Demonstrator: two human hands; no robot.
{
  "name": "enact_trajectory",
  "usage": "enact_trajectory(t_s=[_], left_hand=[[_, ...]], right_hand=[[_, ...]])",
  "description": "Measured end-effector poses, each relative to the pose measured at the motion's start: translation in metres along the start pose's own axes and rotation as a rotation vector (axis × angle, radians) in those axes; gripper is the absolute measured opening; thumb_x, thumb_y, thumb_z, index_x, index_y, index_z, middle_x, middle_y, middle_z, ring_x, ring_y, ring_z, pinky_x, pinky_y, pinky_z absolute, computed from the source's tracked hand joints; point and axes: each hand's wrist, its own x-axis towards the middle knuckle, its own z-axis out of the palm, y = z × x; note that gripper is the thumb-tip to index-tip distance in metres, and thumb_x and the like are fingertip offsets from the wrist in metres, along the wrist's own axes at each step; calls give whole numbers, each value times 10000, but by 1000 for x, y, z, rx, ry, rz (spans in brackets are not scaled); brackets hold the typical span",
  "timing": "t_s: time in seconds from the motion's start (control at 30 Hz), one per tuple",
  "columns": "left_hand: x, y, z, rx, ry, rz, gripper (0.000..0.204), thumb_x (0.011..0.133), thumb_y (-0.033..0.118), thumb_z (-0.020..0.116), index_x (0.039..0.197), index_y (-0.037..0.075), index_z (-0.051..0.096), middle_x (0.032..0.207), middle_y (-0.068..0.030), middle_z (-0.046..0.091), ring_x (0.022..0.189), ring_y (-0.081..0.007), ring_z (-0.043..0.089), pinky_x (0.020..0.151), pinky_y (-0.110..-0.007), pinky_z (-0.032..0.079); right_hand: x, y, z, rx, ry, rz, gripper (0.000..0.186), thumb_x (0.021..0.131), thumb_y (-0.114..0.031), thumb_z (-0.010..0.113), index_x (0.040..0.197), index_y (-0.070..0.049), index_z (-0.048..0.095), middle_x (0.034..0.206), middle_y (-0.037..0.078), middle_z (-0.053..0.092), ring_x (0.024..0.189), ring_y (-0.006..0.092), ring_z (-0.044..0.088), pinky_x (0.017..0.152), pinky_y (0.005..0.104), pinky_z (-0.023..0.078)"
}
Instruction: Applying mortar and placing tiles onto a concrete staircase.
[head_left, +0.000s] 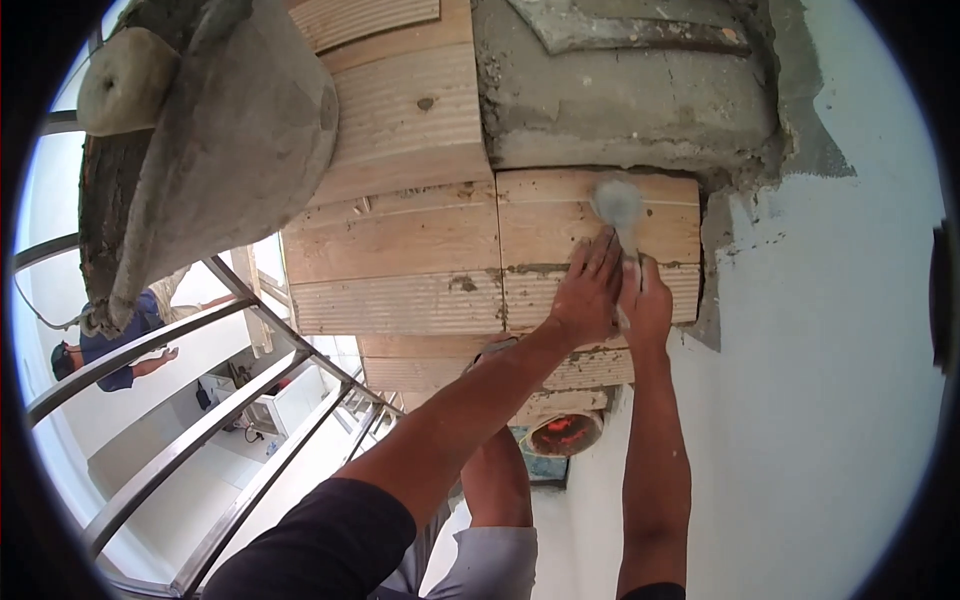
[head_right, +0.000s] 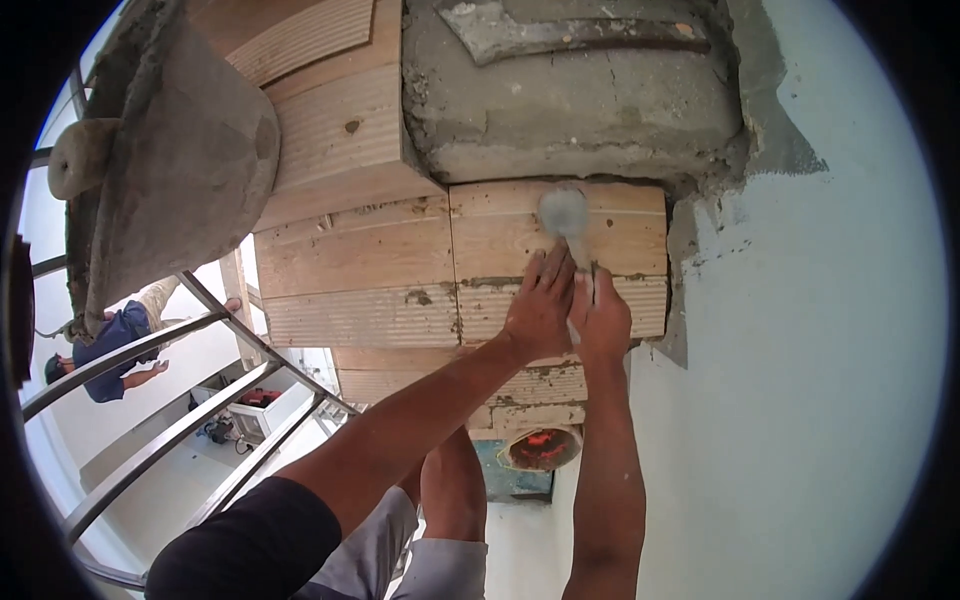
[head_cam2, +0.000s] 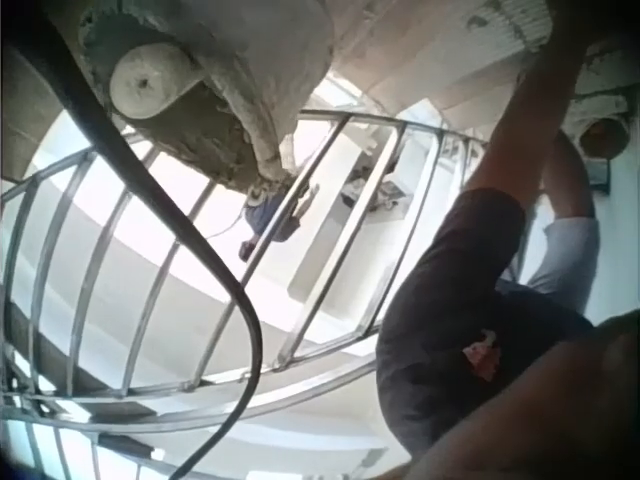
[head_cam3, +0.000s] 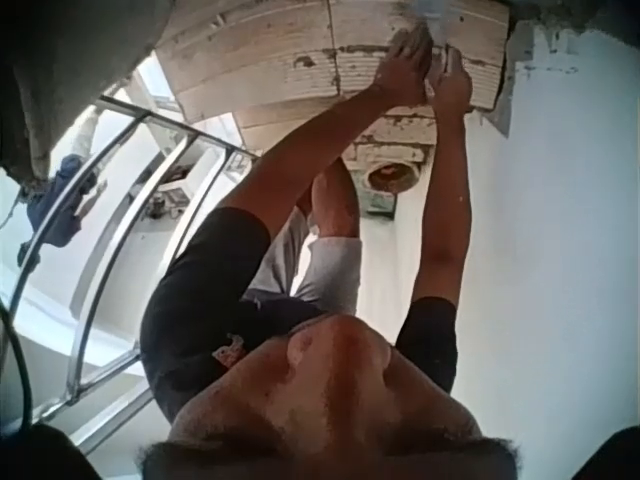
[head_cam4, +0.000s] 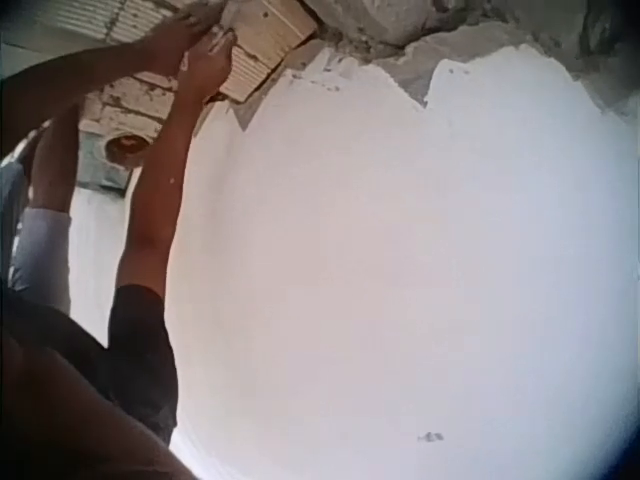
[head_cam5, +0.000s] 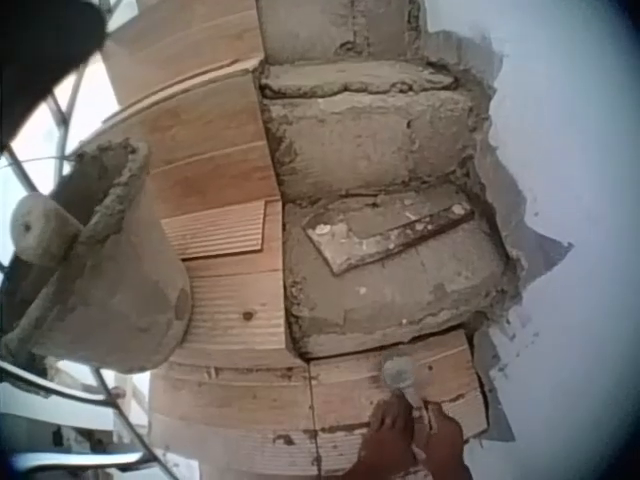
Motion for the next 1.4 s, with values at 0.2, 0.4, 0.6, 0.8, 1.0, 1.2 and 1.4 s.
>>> enact_trajectory(t_s=[0.2,0.4,0.6,0.8,1.0,1.2,1.4], left_hand=[[2,-3,-8,-54,153,37,1106,773,605,758,1595,-52,419,1707,-296,285,1625,-447,175,1310,-609,141],[0,-1,-13,-43,18,25,1229,738,632,801,1657,-30,323,1751,-290,199,1640,-447,143,1319,-601,115],[4,-4,-11,-47,76,33,1242,736,635,806,1667,-19,305,1752,-291,194,1640,-445,145,1317,-591,126],[5,-4,-15,-32,40,25,1220,748,641,796,1644,-47,333,1737,-283,236,1639,-439,147,1317,-589,126],[3,-3,-7,19,70,34,1165,747,632,785,1602,-61,404,1670,-278,357,1614,-442,205,1314,-604,120],[2,-5,-2,28,97,55,1149,736,633,782,1562,-86,434,1594,-293,440,1574,-464,259,1309,-627,119],[2,-2,-2,-10,22,37,1101,747,605,779,1567,-58,462,1601,-271,455,1590,-447,256,1320,-627,91]], right_hand=[[11,8,-7,-30,-62,65,284,1091,-312,610,1090,-30,646,855,274,712,785,492,694,673,489,532],[13,18,-6,-188,-68,2,321,1088,-357,607,1155,-45,642,878,284,717,816,499,703,673,543,530],[16,23,-6,-262,-97,48,303,1086,-349,601,1099,-47,624,827,297,691,788,520,686,658,564,519],[20,18,-6,-335,-178,31,321,1092,-372,580,1090,-52,617,819,297,691,788,536,678,662,583,513],[18,13,-11,-334,-279,31,376,1094,-412,566,1131,-43,627,844,296,702,812,526,691,685,601,513],[19,8,-7,-269,-308,75,427,1096,-438,560,1202,-32,638,838,293,701,818,513,696,704,569,525],[-1,2,-18,-321,-317,94,374,1100,-393,585,1135,-24,638,822,287,690,807,510,681,694,536,521]])
